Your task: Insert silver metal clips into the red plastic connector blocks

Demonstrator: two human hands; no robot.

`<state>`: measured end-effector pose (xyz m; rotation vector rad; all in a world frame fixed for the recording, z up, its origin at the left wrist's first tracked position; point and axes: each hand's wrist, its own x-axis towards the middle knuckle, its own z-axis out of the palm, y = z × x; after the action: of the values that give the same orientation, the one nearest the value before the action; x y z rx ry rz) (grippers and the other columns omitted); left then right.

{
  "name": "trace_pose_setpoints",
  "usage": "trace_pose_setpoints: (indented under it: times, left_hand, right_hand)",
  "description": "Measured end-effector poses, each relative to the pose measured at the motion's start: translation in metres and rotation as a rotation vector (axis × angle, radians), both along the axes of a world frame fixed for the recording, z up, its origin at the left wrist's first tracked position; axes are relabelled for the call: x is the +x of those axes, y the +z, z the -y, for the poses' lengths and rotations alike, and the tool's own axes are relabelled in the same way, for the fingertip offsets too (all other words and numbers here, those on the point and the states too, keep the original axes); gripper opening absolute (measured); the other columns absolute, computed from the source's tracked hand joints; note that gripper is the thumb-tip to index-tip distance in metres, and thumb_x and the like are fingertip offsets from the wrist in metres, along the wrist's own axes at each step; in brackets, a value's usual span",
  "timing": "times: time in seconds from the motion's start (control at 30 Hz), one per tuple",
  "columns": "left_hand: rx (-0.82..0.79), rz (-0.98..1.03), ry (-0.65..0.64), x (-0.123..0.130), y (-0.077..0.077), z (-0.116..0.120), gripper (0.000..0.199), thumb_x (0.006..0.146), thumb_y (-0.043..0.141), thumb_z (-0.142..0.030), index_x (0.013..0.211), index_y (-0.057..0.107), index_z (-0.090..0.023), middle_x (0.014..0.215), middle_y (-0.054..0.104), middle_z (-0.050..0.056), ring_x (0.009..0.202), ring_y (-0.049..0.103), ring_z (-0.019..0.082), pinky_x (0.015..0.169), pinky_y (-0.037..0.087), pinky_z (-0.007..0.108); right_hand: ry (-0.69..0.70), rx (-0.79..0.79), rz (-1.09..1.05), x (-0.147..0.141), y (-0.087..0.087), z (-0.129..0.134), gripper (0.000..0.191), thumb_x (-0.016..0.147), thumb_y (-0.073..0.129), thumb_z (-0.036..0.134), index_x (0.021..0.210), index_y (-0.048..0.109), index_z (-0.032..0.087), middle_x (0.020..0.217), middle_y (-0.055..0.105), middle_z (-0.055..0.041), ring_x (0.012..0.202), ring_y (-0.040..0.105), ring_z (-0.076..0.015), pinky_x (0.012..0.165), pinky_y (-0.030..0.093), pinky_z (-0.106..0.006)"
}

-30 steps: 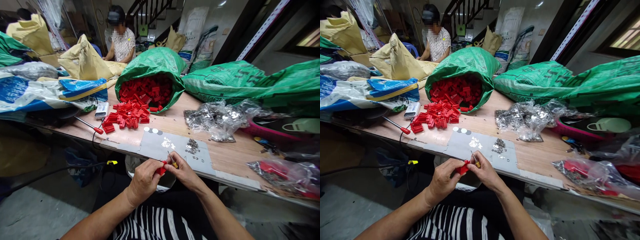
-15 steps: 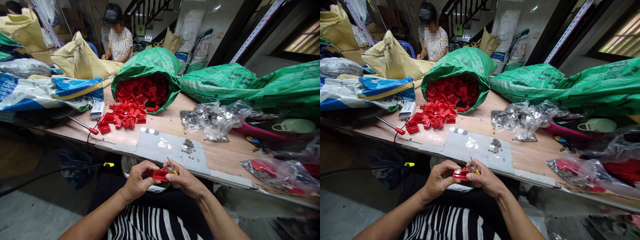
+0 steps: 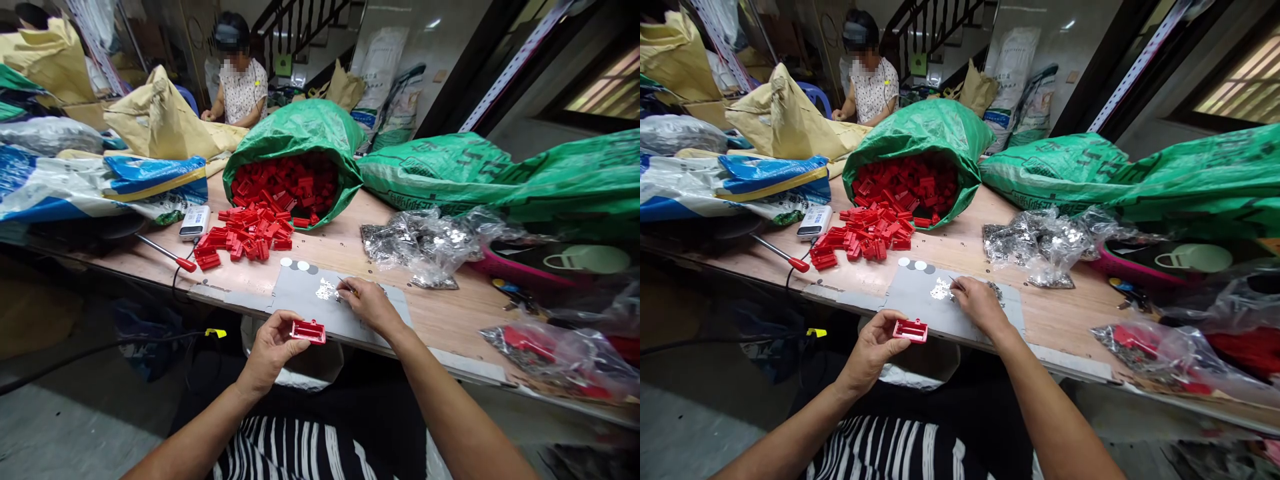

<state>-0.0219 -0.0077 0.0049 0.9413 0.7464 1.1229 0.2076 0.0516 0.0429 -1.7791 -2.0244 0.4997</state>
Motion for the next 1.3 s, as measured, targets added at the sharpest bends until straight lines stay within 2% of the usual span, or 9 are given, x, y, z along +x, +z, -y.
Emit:
trace_pose_setpoints:
  times: [0.07,0.23,0.5,0.73,0.93,1.13,1.3]
  left_hand:
    - [-0.03,0.034,-0.02,-0.001,0.0,0.0,0.032,0.07,0.075,-0.018,0.096,0.057,-0.018,0.089,0.07,0.002,0.084,0.065,0.013,0.081,0.049,0.025]
    - [-0.113,0.116,-0.064,-0.003,0.003,0.001,0.032,0.073,0.072,-0.019,0.099,0.053,-0.018,0.095,0.071,0.005,0.089,0.066,0.016,0.086,0.05,0.032]
    - [-0.207,0.18,-0.028,-0.004,0.008,-0.003,0.034,0.072,0.072,-0.018,0.102,0.055,-0.018,0.093,0.067,0.004,0.087,0.066,0.017,0.081,0.054,0.034]
    - [-0.204,0.18,-0.012,-0.005,0.006,-0.004,0.035,0.073,0.07,-0.015,0.105,0.054,-0.018,0.092,0.068,0.003,0.086,0.066,0.015,0.082,0.053,0.031]
    - [-0.195,0.186,-0.005,-0.004,0.007,-0.006,0.035,0.073,0.07,-0.014,0.105,0.055,-0.018,0.092,0.069,0.003,0.086,0.066,0.016,0.082,0.052,0.032]
    - [-0.205,0.177,0.015,-0.004,0.008,-0.006,0.035,0.073,0.071,-0.014,0.104,0.056,-0.018,0.092,0.069,0.003,0.087,0.066,0.017,0.083,0.052,0.033]
    - [-0.21,0.18,0.02,-0.004,0.01,-0.008,0.039,0.073,0.07,-0.016,0.11,0.057,-0.018,0.092,0.069,0.005,0.087,0.067,0.018,0.083,0.051,0.032]
  right_hand:
    - [0.022,-0.003,0.106,0.0,-0.001,-0.012,0.012,0.084,0.052,0.022,0.082,0.064,0.02,0.084,0.067,-0.0026,0.078,0.058,-0.0167,0.07,0.038,-0.026]
    - [0.036,-0.031,0.195,-0.009,0.0,-0.027,0.012,0.086,0.052,0.023,0.086,0.063,0.021,0.09,0.067,-0.0028,0.081,0.059,-0.0158,0.069,0.037,-0.024]
    - [-0.055,-0.061,0.251,-0.026,-0.006,-0.043,0.011,0.084,0.057,0.029,0.082,0.062,0.019,0.089,0.065,-0.0065,0.082,0.057,-0.0188,0.067,0.034,-0.026]
    - [-0.065,-0.123,0.222,-0.031,-0.005,-0.044,0.008,0.081,0.057,0.025,0.076,0.061,0.021,0.077,0.066,-0.0033,0.073,0.058,-0.0173,0.061,0.032,-0.025]
    - [-0.063,-0.099,0.189,-0.029,-0.008,-0.045,0.005,0.08,0.057,0.023,0.083,0.06,0.02,0.088,0.066,-0.0039,0.08,0.057,-0.0169,0.064,0.033,-0.025]
    - [-0.05,-0.087,0.156,-0.03,-0.008,-0.048,0.002,0.076,0.06,0.02,0.076,0.058,0.021,0.082,0.065,-0.0019,0.078,0.056,-0.0163,0.064,0.033,-0.024]
    - [-0.079,-0.034,0.107,-0.031,-0.006,-0.042,0.009,0.082,0.052,0.019,0.09,0.055,0.022,0.087,0.066,-0.0023,0.078,0.057,-0.0167,0.067,0.036,-0.025]
